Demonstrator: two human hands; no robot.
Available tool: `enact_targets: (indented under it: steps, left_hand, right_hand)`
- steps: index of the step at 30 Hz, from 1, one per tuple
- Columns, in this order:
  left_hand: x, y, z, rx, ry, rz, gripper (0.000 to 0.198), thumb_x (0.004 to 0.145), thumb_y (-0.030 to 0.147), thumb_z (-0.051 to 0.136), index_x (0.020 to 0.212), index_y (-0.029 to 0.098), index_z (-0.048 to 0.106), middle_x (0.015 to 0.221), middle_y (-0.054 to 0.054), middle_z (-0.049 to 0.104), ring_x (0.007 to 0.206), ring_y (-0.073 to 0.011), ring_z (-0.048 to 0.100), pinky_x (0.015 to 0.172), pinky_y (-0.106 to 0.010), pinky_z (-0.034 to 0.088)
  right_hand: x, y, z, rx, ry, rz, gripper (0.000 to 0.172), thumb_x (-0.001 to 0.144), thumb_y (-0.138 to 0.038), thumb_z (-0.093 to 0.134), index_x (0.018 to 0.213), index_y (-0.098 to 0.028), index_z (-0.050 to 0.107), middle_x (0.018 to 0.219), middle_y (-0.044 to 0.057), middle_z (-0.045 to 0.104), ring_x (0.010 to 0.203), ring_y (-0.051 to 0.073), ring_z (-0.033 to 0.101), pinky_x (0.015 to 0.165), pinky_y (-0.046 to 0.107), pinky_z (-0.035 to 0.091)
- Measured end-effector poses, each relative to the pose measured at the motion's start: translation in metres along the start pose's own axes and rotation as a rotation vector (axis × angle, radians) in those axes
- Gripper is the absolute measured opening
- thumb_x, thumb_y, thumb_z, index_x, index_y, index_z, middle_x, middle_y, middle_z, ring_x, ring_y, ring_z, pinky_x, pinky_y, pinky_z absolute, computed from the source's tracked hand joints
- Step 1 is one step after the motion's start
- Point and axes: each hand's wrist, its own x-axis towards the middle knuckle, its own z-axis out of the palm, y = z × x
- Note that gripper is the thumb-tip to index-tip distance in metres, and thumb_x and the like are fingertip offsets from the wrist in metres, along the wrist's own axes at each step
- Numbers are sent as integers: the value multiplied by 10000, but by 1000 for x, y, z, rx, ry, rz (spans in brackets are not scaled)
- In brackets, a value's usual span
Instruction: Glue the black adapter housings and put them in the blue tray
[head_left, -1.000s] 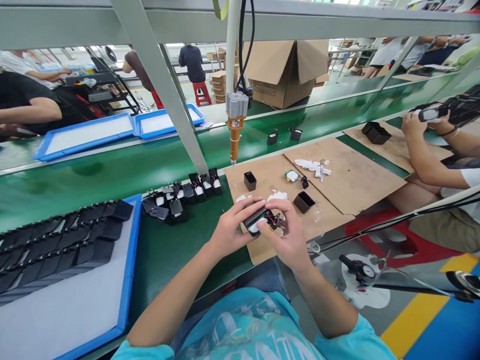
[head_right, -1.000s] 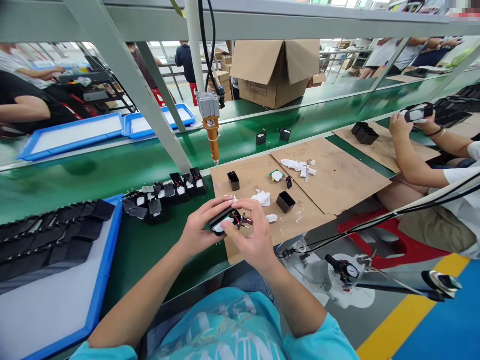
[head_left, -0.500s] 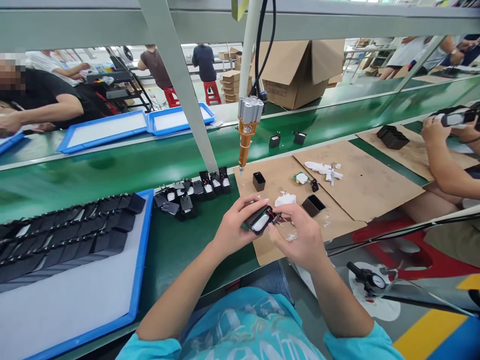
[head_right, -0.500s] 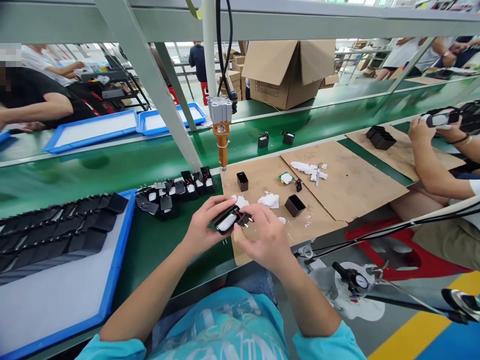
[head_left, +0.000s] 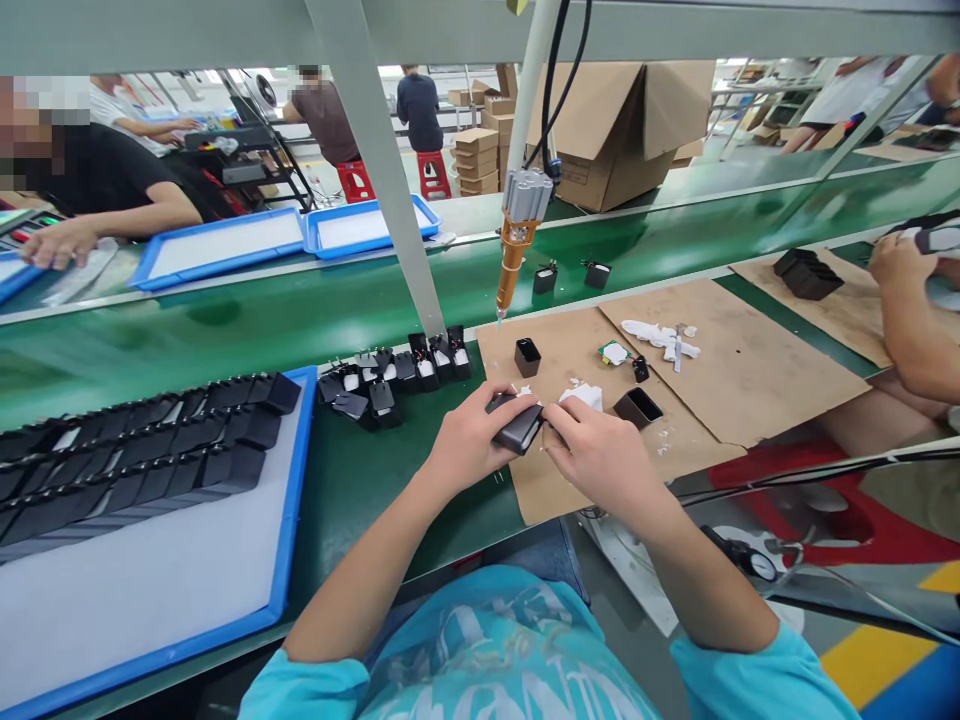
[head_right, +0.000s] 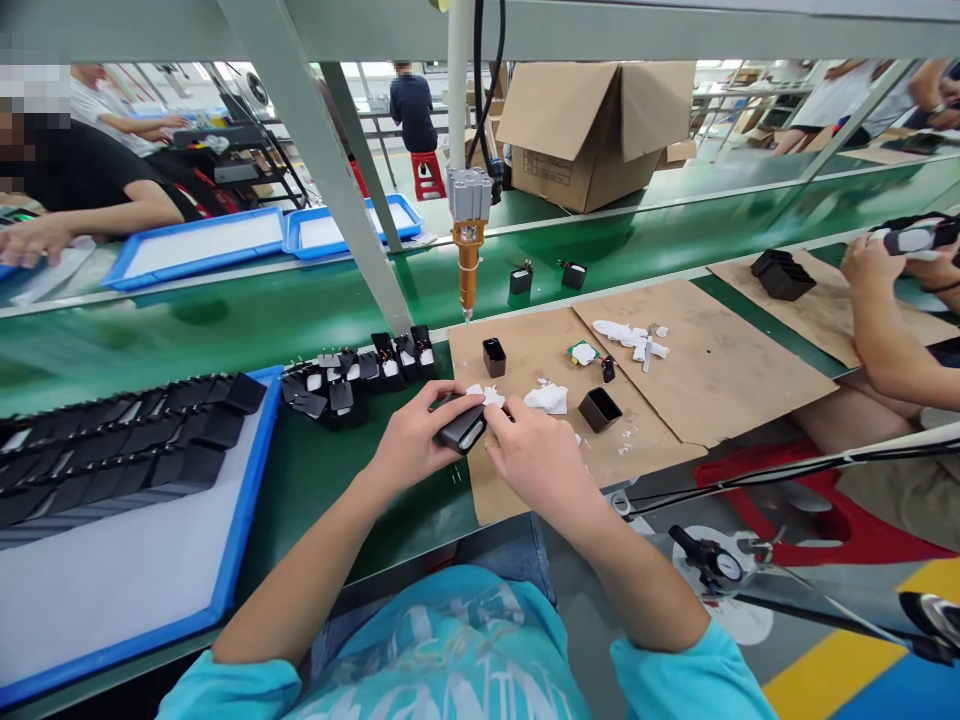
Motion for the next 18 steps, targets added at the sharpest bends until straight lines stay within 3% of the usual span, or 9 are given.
enact_targets:
  steps: [13,18]
  left_hand:
    - [2,-18,8,-309,-168,-64,560,741,102,659,1265,286,590,1277,-50,566,1115,-202,609,968,-324,492]
    - [5,-23,7,-520,-189,-44,594,688,72,669,1247,263,608,1234,-64,612,1138,-231,602,1004,-377,472]
  right_hand:
    - [7,10,3,209,-133,-43,175,884,-215,447,868,-197,620,805,14,609,564,100,483,493,265,250]
    - [7,6,1,279,-92,-12,162,894,-239,444,862,-200,598,790,19,607,572,107,516,514,252,343]
